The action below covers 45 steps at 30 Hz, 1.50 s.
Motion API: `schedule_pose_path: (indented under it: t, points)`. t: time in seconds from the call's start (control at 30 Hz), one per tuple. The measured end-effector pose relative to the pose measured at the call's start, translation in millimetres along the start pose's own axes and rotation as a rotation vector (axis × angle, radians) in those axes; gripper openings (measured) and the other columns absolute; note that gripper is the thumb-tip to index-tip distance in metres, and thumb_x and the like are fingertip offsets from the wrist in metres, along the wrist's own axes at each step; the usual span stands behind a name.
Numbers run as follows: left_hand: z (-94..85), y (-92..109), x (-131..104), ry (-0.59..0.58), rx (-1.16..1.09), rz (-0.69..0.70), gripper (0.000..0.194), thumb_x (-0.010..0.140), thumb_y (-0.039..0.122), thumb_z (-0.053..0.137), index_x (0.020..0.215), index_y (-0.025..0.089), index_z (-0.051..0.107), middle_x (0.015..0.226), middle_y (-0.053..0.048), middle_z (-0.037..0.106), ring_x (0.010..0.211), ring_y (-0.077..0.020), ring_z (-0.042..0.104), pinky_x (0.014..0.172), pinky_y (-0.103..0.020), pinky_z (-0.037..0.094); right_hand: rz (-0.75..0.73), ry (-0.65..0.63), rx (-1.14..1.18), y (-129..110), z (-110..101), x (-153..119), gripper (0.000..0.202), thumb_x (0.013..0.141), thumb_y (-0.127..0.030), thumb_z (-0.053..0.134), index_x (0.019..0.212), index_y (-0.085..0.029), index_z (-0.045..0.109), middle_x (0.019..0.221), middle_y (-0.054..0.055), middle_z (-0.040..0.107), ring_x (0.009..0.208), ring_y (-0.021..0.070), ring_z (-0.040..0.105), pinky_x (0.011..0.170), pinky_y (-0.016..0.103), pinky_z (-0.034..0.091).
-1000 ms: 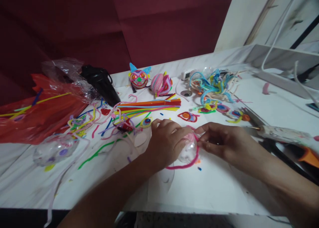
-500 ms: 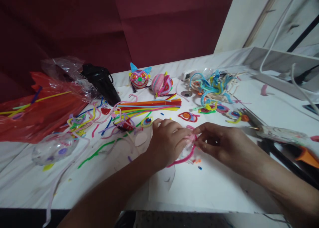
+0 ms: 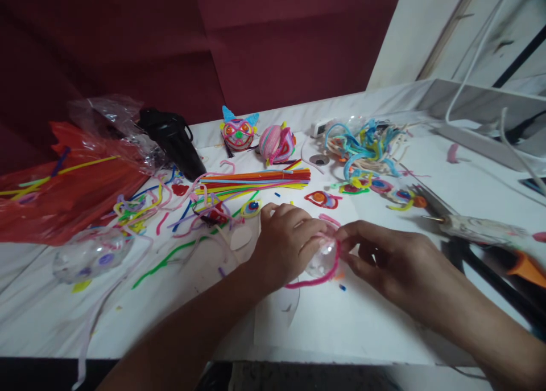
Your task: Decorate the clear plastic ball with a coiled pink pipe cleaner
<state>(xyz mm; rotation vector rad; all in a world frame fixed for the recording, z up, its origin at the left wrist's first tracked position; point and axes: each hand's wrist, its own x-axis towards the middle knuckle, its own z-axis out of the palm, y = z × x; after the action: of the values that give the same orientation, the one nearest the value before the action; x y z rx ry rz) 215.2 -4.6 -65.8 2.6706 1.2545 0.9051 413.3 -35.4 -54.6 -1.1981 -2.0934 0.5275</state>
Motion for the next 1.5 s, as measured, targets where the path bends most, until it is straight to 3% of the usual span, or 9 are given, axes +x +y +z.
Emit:
schedule_pose_path:
  t: [0.07, 0.17, 0.33, 0.67, 0.83, 1.0, 1.13, 1.4, 1.5]
  points:
    - [-0.1, -0.1, -0.1, -0.003, -0.004, 0.002, 0.009, 0.088, 0.026, 0.061, 0.092, 0.025, 0.068, 0.088, 0.001, 0.069, 0.091, -0.0188, 0.056, 0.088, -0.04, 0.028, -0.131, 0.09, -0.079, -2.8, 5.4, -6.0, 0.013, 0.091, -0.019, 0.051, 0.095, -0.022, 0.062, 0.076, -0.001, 0.066, 0.055, 0.0103, 0.059, 0.05, 0.02, 0.046]
    - [-0.3, 0.2, 0.0, -0.023, 0.005, -0.011, 0.01, 0.089, 0.028, 0.059, 0.091, 0.025, 0.069, 0.089, 0.001, 0.069, 0.091, -0.0185, 0.056, 0.09, -0.04, 0.027, -0.276, 0.205, -0.269, -4.5, 17.3, -15.9, 0.018, 0.094, -0.013, 0.048, 0.105, -0.02, 0.061, 0.095, 0.004, 0.067, 0.076, 0.0142, 0.065, 0.062, 0.023, 0.052]
    - [-0.1, -0.3, -0.1, -0.02, 0.01, -0.002, 0.011, 0.09, 0.031, 0.059, 0.092, 0.025, 0.068, 0.09, 0.001, 0.069, 0.092, -0.0187, 0.056, 0.091, -0.041, 0.028, -0.337, 0.261, -0.448, -4.2, 30.9, -26.2, 0.021, 0.094, -0.007, 0.047, 0.111, -0.012, 0.058, 0.098, 0.011, 0.063, 0.08, 0.021, 0.062, 0.06, 0.03, 0.053]
    - [-1.0, -1.3, 0.3, -0.031, 0.001, 0.019, 0.011, 0.09, 0.028, 0.057, 0.085, 0.023, 0.066, 0.087, 0.002, 0.068, 0.09, -0.0175, 0.057, 0.088, -0.04, 0.028, -0.333, 0.304, -0.569, -12.9, 39.5, -25.5, 0.028, 0.094, -0.003, 0.04, 0.116, -0.009, 0.056, 0.098, 0.013, 0.063, 0.08, 0.0232, 0.06, 0.054, 0.031, 0.051]
    - [-12.7, 3.6, 1.0, -0.089, -0.025, 0.014, 0.02, 0.094, 0.026, 0.046, 0.087, 0.022, 0.064, 0.09, 0.001, 0.069, 0.091, -0.0174, 0.057, 0.088, -0.04, 0.029, -0.283, 0.33, -0.526, -14.2, 42.2, -24.4, 0.026, 0.093, -0.003, 0.043, 0.112, -0.011, 0.059, 0.097, 0.012, 0.064, 0.081, 0.0222, 0.061, 0.056, 0.032, 0.051]
    - [-23.5, 6.0, -0.3, -0.159, -0.088, 0.022, 0.024, 0.083, 0.038, 0.061, 0.098, 0.02, 0.063, 0.101, -0.002, 0.069, 0.098, -0.0203, 0.058, 0.092, -0.041, 0.031, -0.229, 0.31, -0.416, -10.0, 39.3, -20.8, 0.018, 0.094, -0.009, 0.05, 0.105, -0.012, 0.063, 0.096, 0.009, 0.063, 0.082, 0.0211, 0.06, 0.059, 0.031, 0.049]
    - [-20.9, 2.3, -2.2, -0.153, -0.083, 0.028, 0.023, 0.081, 0.033, 0.065, 0.102, 0.022, 0.063, 0.104, -0.001, 0.069, 0.101, -0.0205, 0.059, 0.093, -0.041, 0.03, -0.219, 0.289, -0.404, -8.0, 35.8, -17.7, 0.014, 0.093, -0.008, 0.052, 0.099, -0.015, 0.062, 0.089, 0.005, 0.061, 0.079, 0.0192, 0.058, 0.061, 0.031, 0.046]
    - [-18.3, 1.6, -3.3, -0.159, -0.091, 0.008, 0.013, 0.085, 0.026, 0.056, 0.095, 0.022, 0.063, 0.101, -0.001, 0.069, 0.098, -0.0195, 0.059, 0.09, -0.04, 0.03, -0.259, 0.288, -0.384, -1.6, 39.6, -21.8, 0.018, 0.094, -0.009, 0.055, 0.109, -0.016, 0.061, 0.097, 0.007, 0.061, 0.083, 0.0176, 0.059, 0.061, 0.027, 0.047]
    - [-17.0, 1.6, -3.6, -0.157, -0.081, 0.007, 0.015, 0.083, 0.021, 0.054, 0.095, 0.022, 0.063, 0.101, -0.002, 0.068, 0.099, -0.0194, 0.059, 0.09, -0.04, 0.03, -0.27, 0.299, -0.337, -3.0, 35.1, -22.8, 0.016, 0.092, -0.008, 0.054, 0.103, -0.017, 0.061, 0.094, 0.006, 0.063, 0.081, 0.0174, 0.06, 0.061, 0.026, 0.048]
